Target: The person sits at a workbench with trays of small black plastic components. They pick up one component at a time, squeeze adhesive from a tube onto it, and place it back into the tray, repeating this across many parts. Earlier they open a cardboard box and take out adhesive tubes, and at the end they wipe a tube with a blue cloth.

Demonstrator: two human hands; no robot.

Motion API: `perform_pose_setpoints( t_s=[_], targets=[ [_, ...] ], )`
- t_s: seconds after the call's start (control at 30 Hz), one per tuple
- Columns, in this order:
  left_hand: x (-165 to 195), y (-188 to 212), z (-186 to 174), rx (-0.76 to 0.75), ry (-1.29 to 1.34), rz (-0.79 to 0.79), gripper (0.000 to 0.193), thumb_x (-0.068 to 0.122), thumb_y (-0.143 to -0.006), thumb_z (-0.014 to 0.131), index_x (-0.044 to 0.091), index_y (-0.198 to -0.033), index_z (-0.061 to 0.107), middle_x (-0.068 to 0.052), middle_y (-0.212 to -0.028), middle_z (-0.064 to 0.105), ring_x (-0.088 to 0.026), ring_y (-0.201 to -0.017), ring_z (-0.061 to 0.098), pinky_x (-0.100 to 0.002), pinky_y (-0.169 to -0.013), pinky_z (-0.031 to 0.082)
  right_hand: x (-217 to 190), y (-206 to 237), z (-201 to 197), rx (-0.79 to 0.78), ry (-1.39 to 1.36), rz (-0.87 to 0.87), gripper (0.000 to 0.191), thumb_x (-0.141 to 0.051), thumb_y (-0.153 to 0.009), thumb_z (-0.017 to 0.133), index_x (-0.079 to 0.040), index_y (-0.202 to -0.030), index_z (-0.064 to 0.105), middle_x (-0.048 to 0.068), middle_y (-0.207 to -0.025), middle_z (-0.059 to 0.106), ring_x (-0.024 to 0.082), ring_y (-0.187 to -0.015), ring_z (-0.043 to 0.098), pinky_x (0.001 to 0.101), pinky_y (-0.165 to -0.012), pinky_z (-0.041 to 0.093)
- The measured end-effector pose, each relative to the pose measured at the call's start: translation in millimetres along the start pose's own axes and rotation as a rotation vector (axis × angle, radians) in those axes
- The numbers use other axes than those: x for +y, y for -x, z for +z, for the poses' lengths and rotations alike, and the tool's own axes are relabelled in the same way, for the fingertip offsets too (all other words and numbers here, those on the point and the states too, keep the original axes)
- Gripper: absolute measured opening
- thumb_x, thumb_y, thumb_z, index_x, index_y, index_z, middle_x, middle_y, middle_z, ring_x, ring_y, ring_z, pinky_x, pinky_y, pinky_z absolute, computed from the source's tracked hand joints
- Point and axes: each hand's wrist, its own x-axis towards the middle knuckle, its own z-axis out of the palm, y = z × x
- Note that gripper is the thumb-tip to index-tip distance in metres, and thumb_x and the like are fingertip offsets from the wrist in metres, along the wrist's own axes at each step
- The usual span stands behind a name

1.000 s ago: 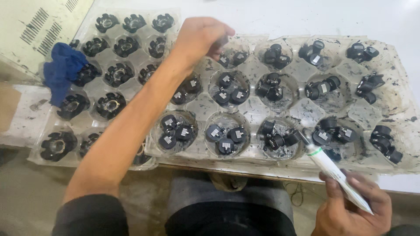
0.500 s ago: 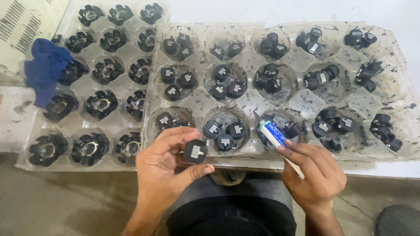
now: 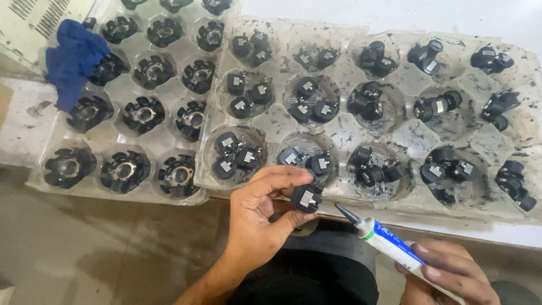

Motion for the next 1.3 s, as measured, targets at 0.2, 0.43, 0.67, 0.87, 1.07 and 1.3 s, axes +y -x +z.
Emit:
perform_pose_setpoints(
  t_s=[0.2, 0.43, 0.67, 0.87, 1.07, 1.3],
  targets=[
    [1, 6, 0, 0.000, 0.004, -0.057, 0.050, -0.027, -0.083, 0.068, -0.005, -0.128, 0.066, -0.011, -0.127, 0.061, -0.016, -0.106, 0.069, -0.034, -0.092, 0.067, 21, 26, 14, -0.029, 0.008, -0.128, 0.048, -0.010, -0.068, 0.087, -0.014, -0.110, 0.063, 0.007, -0.112, 0.069, 0.025, -0.117, 0.069, 0.0383, -0.099, 0.064],
    [3, 7, -5, -0.007, -0.035, -0.067, 0.051, -0.026, -0.083, 0.070, -0.004, -0.129, 0.066, -0.010, -0.127, 0.061, -0.016, -0.104, 0.068, -0.033, -0.092, 0.066, 28, 5, 11, -0.081, 0.071, -0.205, 0.038, -0.013, -0.076, 0.084, -0.016, -0.109, 0.067, 0.007, -0.120, 0.070, 0.026, -0.117, 0.070, 0.0377, -0.101, 0.061],
    [2, 7, -14, -0.054, 0.031, -0.161, 0.051, -0.024, -0.085, 0.069, -0.003, -0.131, 0.066, -0.009, -0.127, 0.060, -0.018, -0.109, 0.069, -0.033, -0.092, 0.066, 66, 16, -26, -0.437, 0.181, -0.283, 0.037, -0.024, -0.081, 0.075, -0.017, -0.118, 0.071, 0.012, -0.126, 0.069, 0.033, -0.119, 0.069, 0.0470, -0.101, 0.059],
    [1, 7, -18, -0.065, 0.052, -0.152, 0.052, -0.022, -0.085, 0.072, -0.002, -0.132, 0.065, -0.009, -0.128, 0.061, -0.017, -0.110, 0.068, -0.032, -0.092, 0.065, 84, 12, -25, -0.559, 0.127, -0.402, 0.037, -0.020, -0.078, 0.077, -0.015, -0.115, 0.074, 0.014, -0.125, 0.069, 0.033, -0.119, 0.068, 0.0510, -0.099, 0.057],
    [1, 7, -20, -0.056, 0.035, -0.168, 0.052, -0.022, -0.085, 0.073, -0.002, -0.133, 0.066, -0.009, -0.126, 0.062, -0.018, -0.109, 0.069, -0.030, -0.091, 0.064, 47, 12, -13, -0.341, 0.103, -0.290, 0.037, -0.014, -0.077, 0.081, -0.014, -0.113, 0.072, 0.012, -0.122, 0.064, 0.031, -0.119, 0.067, 0.0491, -0.102, 0.061],
    [-3, 9, -21, -0.043, 0.017, -0.156, 0.053, -0.022, -0.085, 0.073, -0.002, -0.133, 0.066, -0.007, -0.123, 0.063, -0.016, -0.108, 0.068, -0.029, -0.092, 0.064, 18, -3, 6, -0.202, 0.046, -0.261, 0.034, -0.008, -0.075, 0.082, -0.011, -0.107, 0.071, 0.010, -0.115, 0.066, 0.028, -0.114, 0.069, 0.0495, -0.103, 0.063]
  ],
)
